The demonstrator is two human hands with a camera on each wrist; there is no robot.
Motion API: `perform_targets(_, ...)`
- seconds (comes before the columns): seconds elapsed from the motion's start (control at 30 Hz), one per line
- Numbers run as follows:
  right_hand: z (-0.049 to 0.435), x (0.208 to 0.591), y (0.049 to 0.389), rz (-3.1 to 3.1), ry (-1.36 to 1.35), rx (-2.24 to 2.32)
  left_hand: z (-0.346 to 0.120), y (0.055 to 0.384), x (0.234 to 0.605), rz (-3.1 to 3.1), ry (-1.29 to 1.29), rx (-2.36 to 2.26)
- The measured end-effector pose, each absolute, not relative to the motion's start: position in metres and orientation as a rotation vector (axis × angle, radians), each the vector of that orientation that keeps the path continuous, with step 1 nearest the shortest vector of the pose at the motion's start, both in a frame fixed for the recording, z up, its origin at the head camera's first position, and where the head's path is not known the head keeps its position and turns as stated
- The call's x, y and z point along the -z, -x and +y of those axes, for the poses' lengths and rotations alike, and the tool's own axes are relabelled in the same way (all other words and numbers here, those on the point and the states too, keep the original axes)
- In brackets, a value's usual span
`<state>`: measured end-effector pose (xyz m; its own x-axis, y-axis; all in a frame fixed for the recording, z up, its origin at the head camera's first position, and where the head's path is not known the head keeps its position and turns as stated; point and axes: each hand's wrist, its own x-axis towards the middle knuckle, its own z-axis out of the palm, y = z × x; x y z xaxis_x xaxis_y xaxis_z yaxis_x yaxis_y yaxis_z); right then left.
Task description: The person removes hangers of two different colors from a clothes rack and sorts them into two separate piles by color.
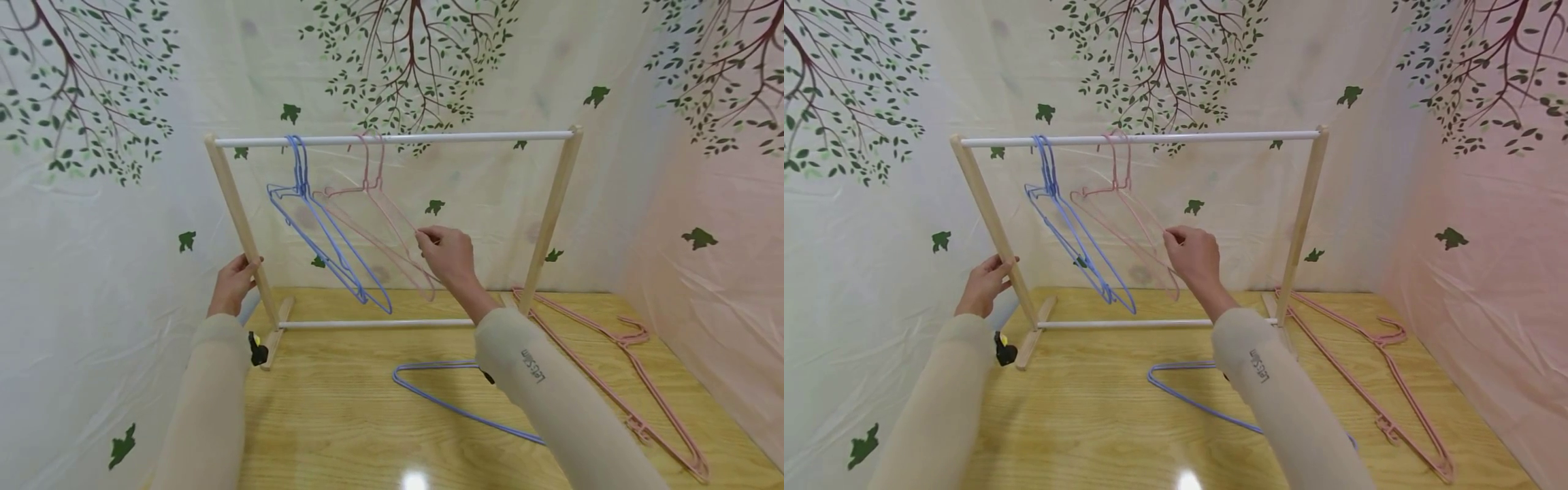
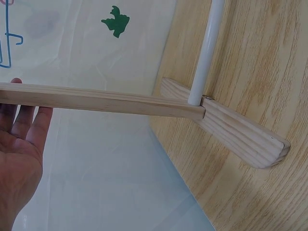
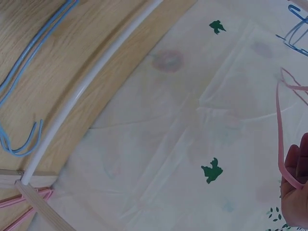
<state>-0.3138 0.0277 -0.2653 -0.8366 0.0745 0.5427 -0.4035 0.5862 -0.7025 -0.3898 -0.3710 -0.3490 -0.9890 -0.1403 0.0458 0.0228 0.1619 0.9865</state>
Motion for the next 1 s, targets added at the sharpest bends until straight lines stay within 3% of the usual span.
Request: perform_targets(1.0, 0.071, 0.275, 0.304, -2.042, -0.178, -1.219, -0.371, 0.39, 0.349, -2.291, -0.124, 1.948)
